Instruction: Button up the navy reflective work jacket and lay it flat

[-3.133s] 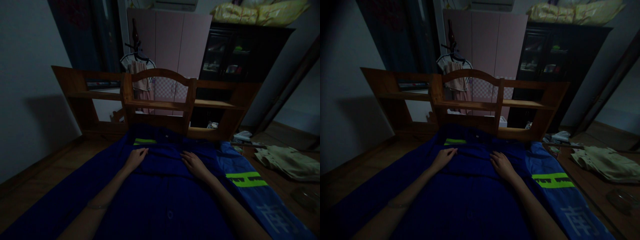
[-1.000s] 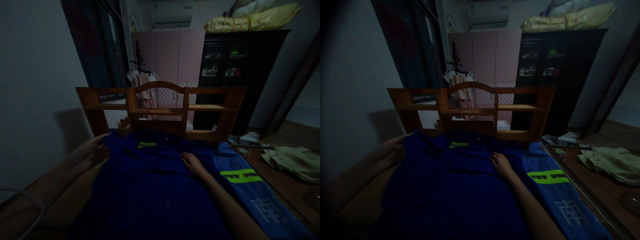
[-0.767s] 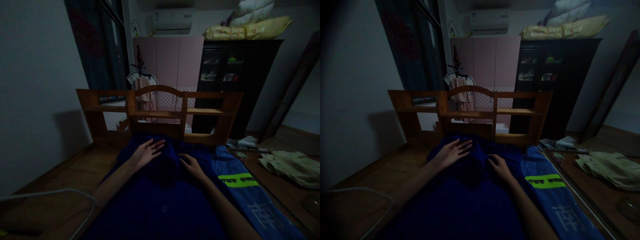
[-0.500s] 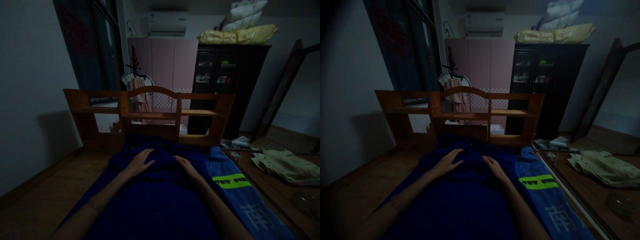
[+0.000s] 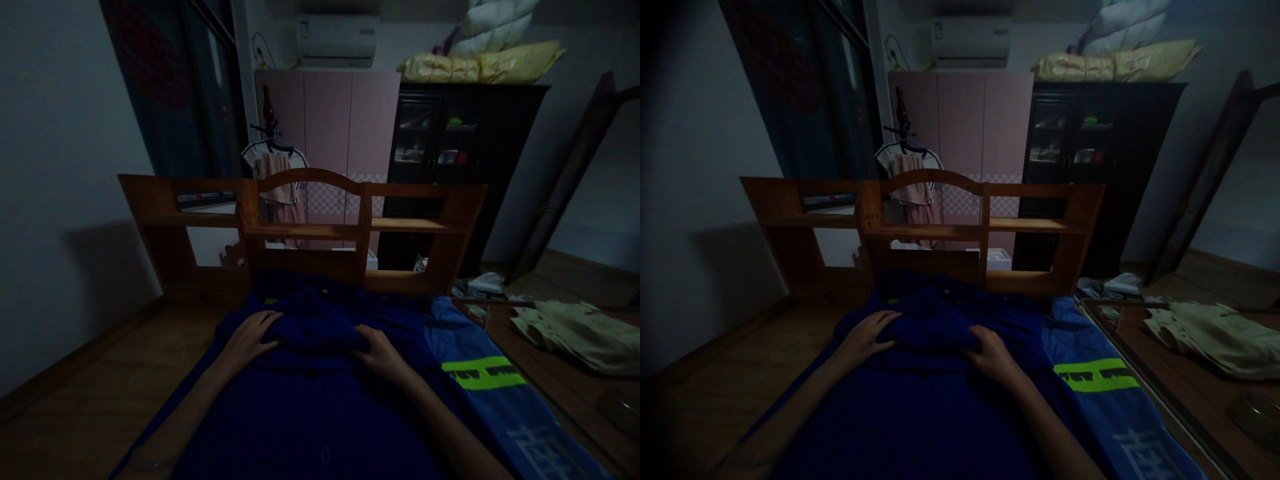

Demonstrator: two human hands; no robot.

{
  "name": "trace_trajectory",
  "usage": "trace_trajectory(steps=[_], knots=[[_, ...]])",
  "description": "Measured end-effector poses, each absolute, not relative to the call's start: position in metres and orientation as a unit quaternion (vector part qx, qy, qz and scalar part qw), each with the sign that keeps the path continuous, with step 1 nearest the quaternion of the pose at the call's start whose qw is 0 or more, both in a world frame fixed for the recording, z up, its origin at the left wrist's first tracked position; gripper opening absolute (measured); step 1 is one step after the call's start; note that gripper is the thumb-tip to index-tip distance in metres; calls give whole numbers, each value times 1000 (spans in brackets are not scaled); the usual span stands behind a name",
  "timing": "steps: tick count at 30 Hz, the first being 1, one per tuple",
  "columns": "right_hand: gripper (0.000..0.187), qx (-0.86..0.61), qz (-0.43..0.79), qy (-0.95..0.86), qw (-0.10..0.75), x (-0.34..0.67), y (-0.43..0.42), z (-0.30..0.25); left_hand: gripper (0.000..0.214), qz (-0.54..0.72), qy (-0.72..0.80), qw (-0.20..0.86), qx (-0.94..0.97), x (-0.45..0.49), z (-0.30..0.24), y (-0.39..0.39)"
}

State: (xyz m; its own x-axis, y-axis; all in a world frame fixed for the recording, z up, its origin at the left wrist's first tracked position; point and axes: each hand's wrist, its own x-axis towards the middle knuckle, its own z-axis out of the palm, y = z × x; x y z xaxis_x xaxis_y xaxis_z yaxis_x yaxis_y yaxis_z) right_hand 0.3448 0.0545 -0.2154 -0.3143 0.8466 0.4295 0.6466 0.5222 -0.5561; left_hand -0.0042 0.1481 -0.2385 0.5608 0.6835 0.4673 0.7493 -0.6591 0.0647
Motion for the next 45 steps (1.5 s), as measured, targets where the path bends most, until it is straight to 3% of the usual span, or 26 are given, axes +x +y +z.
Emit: trace_trajectory(steps=[6,13,24,45], knots=[[26,-493,83,-794,347,340,56,-218,69,-226,-393,75,-888,-4,-236,147],[32,-485,75,-795,356,337,56,-220,54,-221,-412,113,-877,-6,-238,144],[19,-505,92,-790,335,336,50,-214,69,-224,-468,145,-842,-6,-235,139],[16,-508,91,-798,311,339,53,-218,69,-208,-503,93,-834,-10,-244,142]])
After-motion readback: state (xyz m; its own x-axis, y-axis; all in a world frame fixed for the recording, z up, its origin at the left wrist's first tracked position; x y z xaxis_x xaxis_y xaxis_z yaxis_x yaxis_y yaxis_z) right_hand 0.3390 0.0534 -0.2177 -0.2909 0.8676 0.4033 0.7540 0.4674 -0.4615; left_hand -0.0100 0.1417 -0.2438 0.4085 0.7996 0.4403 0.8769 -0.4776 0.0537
